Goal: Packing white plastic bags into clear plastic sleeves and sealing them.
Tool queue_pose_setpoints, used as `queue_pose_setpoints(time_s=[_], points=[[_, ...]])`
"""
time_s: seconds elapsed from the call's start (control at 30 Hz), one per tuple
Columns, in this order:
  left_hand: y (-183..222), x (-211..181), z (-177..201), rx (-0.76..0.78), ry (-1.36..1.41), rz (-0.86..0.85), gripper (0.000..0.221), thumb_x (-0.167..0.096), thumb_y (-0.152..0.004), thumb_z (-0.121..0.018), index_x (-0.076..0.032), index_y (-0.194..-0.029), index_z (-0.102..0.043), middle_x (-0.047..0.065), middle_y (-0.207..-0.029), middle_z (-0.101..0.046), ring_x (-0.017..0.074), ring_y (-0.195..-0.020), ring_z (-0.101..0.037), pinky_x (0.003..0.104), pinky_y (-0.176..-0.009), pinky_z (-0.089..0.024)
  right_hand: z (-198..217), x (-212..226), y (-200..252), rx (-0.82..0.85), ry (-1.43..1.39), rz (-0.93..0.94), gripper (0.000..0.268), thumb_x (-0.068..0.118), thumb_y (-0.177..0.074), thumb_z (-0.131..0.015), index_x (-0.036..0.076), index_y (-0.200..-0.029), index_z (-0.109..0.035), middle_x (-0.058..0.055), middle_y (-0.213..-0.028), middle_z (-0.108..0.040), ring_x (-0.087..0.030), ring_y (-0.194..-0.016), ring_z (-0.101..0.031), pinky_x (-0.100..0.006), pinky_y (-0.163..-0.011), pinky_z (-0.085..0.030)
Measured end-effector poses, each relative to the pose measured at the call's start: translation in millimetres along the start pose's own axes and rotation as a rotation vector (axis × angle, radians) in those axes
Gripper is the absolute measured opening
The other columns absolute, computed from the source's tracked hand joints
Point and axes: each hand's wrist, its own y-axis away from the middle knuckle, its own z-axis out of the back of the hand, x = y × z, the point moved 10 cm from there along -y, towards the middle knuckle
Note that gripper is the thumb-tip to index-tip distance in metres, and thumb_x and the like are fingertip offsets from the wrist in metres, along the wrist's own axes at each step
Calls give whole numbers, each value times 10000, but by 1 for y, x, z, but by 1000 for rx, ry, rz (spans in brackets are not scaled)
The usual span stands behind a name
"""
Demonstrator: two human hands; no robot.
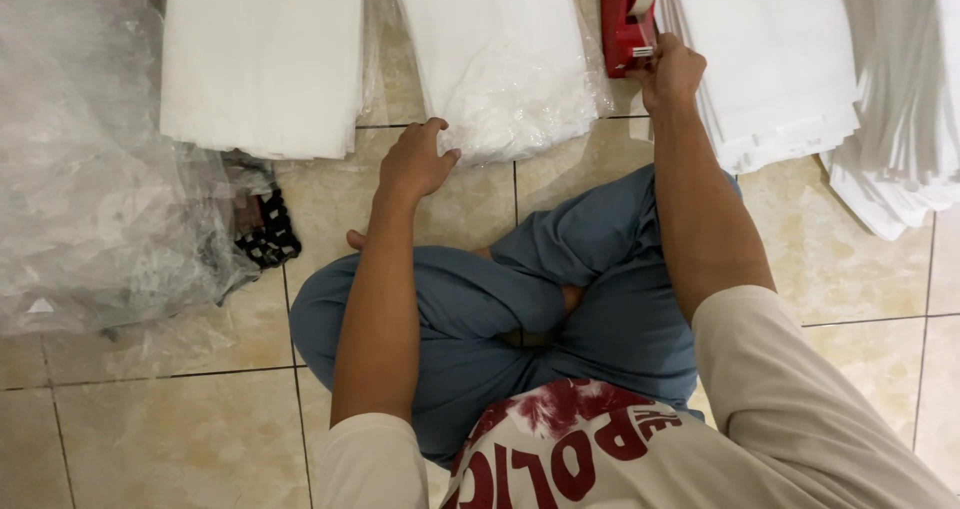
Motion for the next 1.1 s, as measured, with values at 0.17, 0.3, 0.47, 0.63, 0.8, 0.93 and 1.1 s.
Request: queue_pose_setpoints(time_s=[0.17, 0.3, 0.47, 0.63, 0.8, 0.93, 1.1], points=[[2, -1, 0, 17, 10, -5, 555, -427, -967, -502, -161, -1444, -405, 123, -1451, -443, 297, -1211, -519, 475, -876, -485, -1, 22, 46, -9, 323, -60, 113, 144, -785, -582, 85, -723, -509, -56, -722, -473, -197, -641, -531, -338, -563, -632], [5, -3, 3, 9, 12, 6, 545, -424, -966, -507, -169, -1439, -414, 113, -1444, -452, 297, -1174, -545, 479, -843, -494, 9, 9, 53, -11, 534, -199, 696, 481, -783, -735, 21, -1276, -564, -127, -1289, -594, -332, -994, -725, -359, -744, -721], [5, -1, 2, 14, 28, 8, 565, -434, -961, -505, -179, -1455, -399, 119, -1465, -432, 297, -1206, -525, 474, -869, -486, 5, -6, 55, -2, 283, -309, 335, 273, -861, -705, 53, -1106, -643, -88, -912, -650, -232, -815, -676, -315, -670, -611], [5, -1, 0, 38, 23, 14, 577, -435, -965, -499, -175, -1468, -382, 124, -1468, -422, 299, -1234, -505, 478, -876, -484, -3, 6, 68, -21, 134, -287, 360, 89, -856, -658, -21, -1195, -609, -185, -1026, -712, -271, -942, -731, -346, -820, -664], [3, 1, -1, 22, 30, 11, 570, -438, -963, -509, -179, -1457, -390, 127, -1467, -426, 301, -1230, -506, 478, -882, -480, 1, 9, 66, -55, 104, -246, 120, -22, -836, -576, -46, -952, -601, -171, -862, -664, -292, -853, -717, -344, -808, -675], [3, 1, 0, 28, 38, 15, 578, -429, -960, -513, -180, -1466, -384, 120, -1472, -423, 295, -1227, -508, 477, -883, -479, -3, 18, 82, -47, 257, -261, 111, 59, -866, -564, 29, -935, -645, -82, -782, -673, -224, -859, -737, -342, -804, -668], [4, 0, -1, 40, 32, 13, 591, -425, -961, -514, -174, -1477, -372, 119, -1490, -416, 293, -1285, -470, 473, -929, -463, -3, 17, 94, 26, 548, -313, 165, 254, -862, -690, 148, -972, -628, 17, -805, -613, -129, -707, -599, -259, -634, -535]])
